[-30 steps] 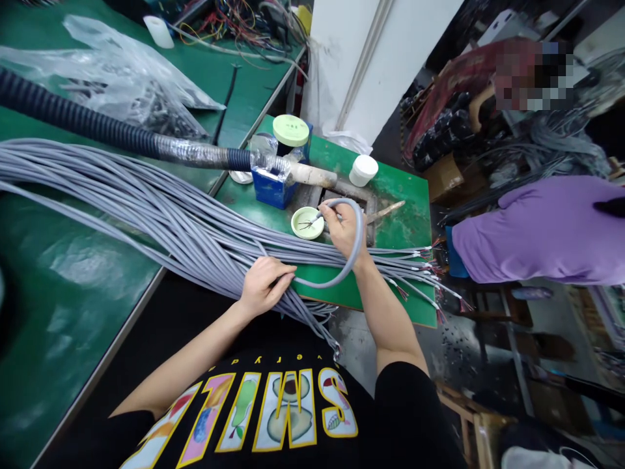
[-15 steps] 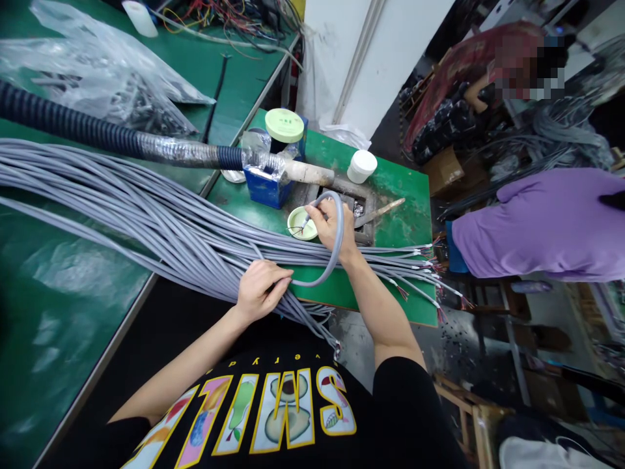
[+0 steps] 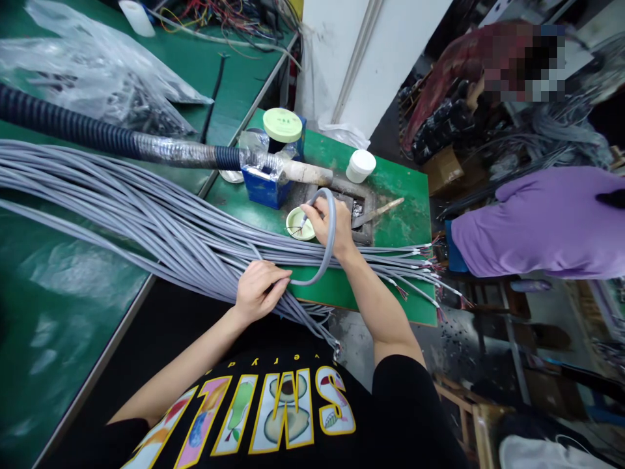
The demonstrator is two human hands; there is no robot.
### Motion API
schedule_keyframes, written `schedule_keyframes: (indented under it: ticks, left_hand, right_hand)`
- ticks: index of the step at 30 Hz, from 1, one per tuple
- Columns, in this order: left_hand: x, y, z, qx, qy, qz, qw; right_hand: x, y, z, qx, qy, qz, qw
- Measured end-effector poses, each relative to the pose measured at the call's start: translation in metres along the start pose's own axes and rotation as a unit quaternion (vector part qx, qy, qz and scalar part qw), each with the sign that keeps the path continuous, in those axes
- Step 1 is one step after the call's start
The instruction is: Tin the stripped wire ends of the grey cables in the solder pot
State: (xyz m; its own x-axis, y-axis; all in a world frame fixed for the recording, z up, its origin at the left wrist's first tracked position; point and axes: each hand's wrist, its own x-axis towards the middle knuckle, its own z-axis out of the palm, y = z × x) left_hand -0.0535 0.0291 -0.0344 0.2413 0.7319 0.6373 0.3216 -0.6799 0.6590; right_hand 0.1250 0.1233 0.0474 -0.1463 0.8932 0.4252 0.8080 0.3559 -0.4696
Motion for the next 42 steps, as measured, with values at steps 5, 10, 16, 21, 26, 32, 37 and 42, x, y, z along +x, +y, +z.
schedule_keyframes:
  ticks: [5, 10, 16, 21, 26, 32, 37, 42]
  left_hand:
    - [0.001, 0.0, 0.0, 0.007, 0.006, 0.009, 1.0]
    - [0.0, -0.001, 0.001, -0.005, 0.009, 0.003, 1.0]
    - [-0.002, -0.001, 0.001, -0.012, 0.057, 0.029, 0.998]
    - [-0.004, -0.003, 0.002, -0.006, 0.076, 0.036, 0.996]
    - [-0.003, -0.004, 0.002, 0.003, 0.081, 0.048, 0.996]
    - [-0.002, -0.003, 0.002, 0.017, 0.079, 0.043, 0.996]
    - [-0.001, -0.002, 0.002, 0.016, 0.079, 0.049, 0.996]
    - [-0.002, -0.003, 0.002, 0.016, 0.077, 0.048, 0.996]
  right_hand:
    - [0.003, 0.003, 0.003, -0.012, -0.003, 0.004, 1.0]
    - [0.004, 0.001, 0.002, -0.015, 0.0, 0.006, 1.0]
    - [0.002, -0.002, -0.021, 0.001, 0.058, 0.018, 0.998]
    - [0.008, 0.022, -0.045, -0.019, 0.125, 0.051, 0.991]
    - [0.02, 0.062, -0.044, -0.052, 0.117, 0.085, 0.988]
    - [0.033, 0.086, -0.034, -0.118, 0.072, 0.122, 0.983]
    - [0.038, 0.092, -0.03, -0.13, 0.044, 0.146, 0.98]
    - [0.041, 0.096, -0.024, -0.13, 0.034, 0.16, 0.978]
